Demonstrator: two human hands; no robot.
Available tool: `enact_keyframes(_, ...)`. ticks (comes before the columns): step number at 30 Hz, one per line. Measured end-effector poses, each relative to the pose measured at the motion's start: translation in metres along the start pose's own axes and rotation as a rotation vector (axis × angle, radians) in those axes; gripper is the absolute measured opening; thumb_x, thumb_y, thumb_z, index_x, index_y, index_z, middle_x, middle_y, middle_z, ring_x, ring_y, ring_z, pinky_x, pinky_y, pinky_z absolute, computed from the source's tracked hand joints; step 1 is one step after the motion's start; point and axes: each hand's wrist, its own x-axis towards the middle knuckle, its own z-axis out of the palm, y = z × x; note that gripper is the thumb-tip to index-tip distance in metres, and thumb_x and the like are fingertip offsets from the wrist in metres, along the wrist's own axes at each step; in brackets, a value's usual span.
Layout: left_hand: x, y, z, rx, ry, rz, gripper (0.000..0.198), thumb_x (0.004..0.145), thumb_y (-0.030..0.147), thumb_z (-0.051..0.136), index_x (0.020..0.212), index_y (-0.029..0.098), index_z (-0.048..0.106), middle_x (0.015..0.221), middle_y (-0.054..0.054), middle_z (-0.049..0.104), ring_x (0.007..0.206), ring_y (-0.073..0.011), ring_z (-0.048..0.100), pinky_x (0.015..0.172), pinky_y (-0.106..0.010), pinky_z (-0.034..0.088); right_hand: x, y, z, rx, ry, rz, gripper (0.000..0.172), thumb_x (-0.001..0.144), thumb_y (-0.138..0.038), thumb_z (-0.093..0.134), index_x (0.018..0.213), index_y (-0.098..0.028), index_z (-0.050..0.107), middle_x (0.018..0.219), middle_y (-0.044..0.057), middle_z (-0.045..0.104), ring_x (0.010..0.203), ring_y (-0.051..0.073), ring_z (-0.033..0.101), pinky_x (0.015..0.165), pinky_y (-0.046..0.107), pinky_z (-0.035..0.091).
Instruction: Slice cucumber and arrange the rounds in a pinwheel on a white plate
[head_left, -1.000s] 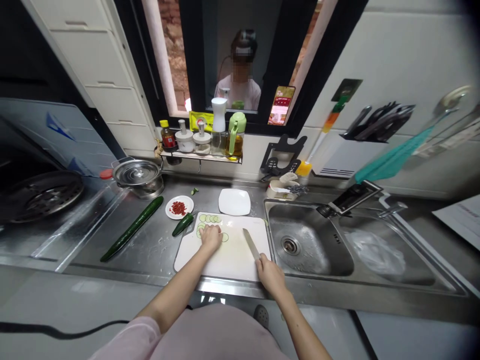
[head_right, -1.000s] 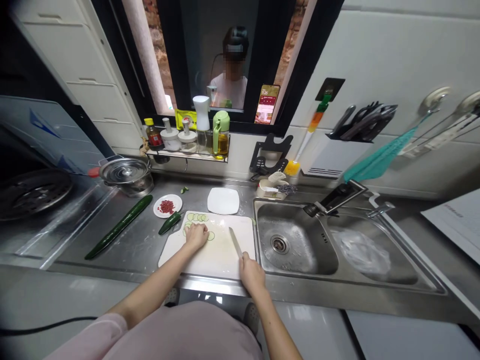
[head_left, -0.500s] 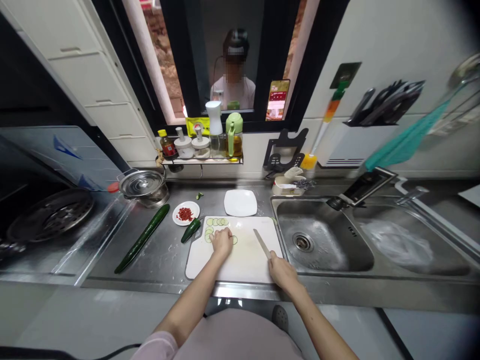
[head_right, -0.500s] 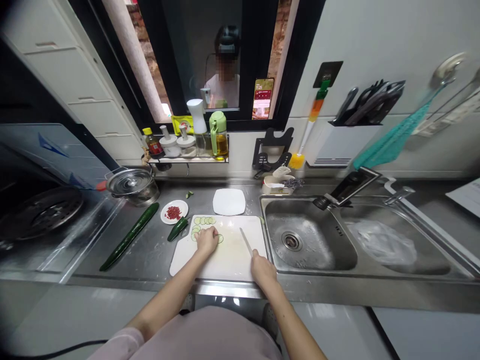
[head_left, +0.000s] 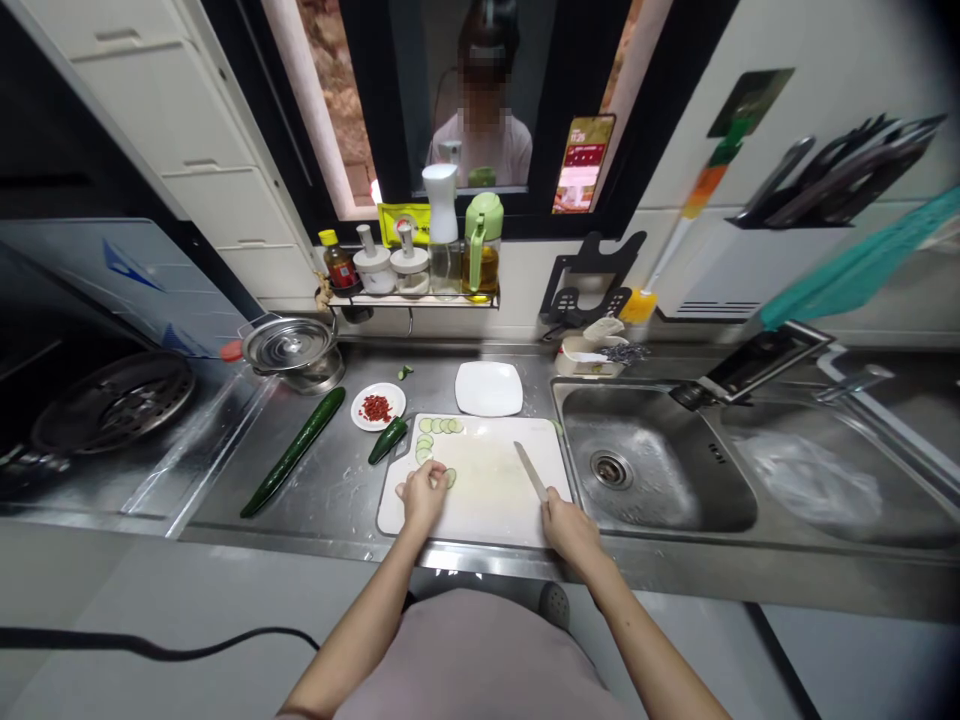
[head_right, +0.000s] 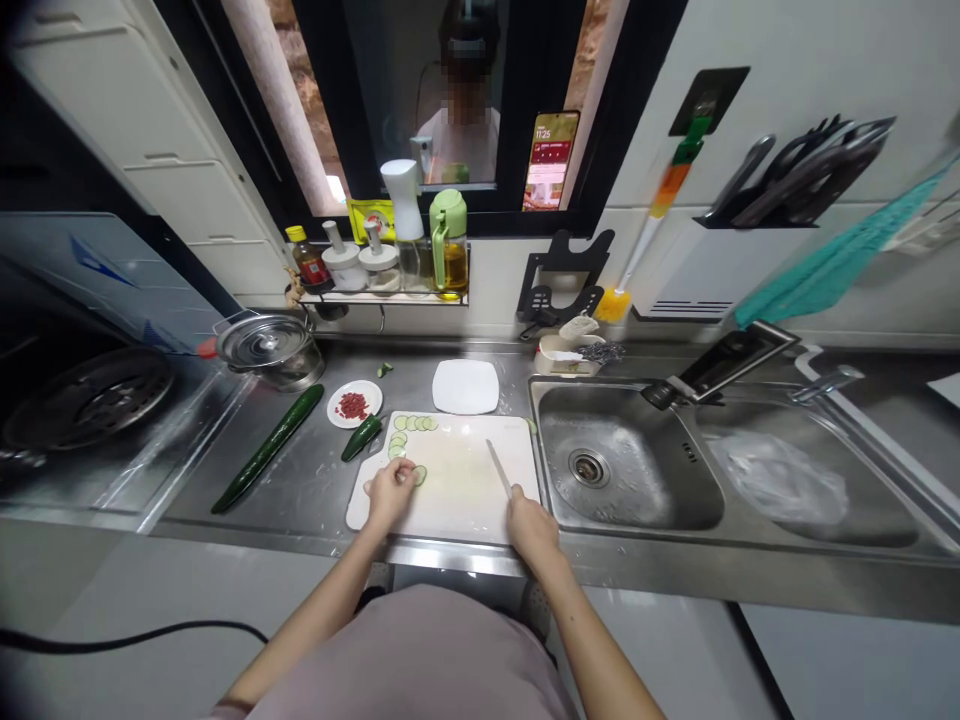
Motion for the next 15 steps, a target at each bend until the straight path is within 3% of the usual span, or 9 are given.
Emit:
enact_keyframes(6, 0.021, -0.018, -0.015, -0.002, 0.114, -0.067, 0.017, 0.081, 0.034, 0.059, 0.092, 0.025, 0.068, 0.083, -0.001, 0.071, 0.09, -0.0216, 0.061, 0.083, -0.035, 0.032, -0.002, -0.001, -0.004, 0.001, -0.006, 0.003, 0.031, 0.096, -0.026, 0.027, 0.117, -0.017, 0.049, 0.102, 0.016, 0.069, 0.096, 0.026, 0.066, 0.074, 0.033, 0.043)
enact_keyframes(15, 0.032, -0.026, -0.02, 0.104, 0.149, -0.098, 0.022, 0.081, 0.025, 0.058, 0.1, 0.025, 0.068, 0.091, -0.004, 0.071, 0.096, -0.024, 0.059, 0.089, -0.039, 0.032, -0.003, -0.003, -0.007, -0.004, -0.023, 0.009, 0.031, 0.096, -0.026, 0.027, 0.116, -0.016, 0.049, 0.102, 0.017, 0.069, 0.096, 0.027, 0.066, 0.073, 0.034, 0.043)
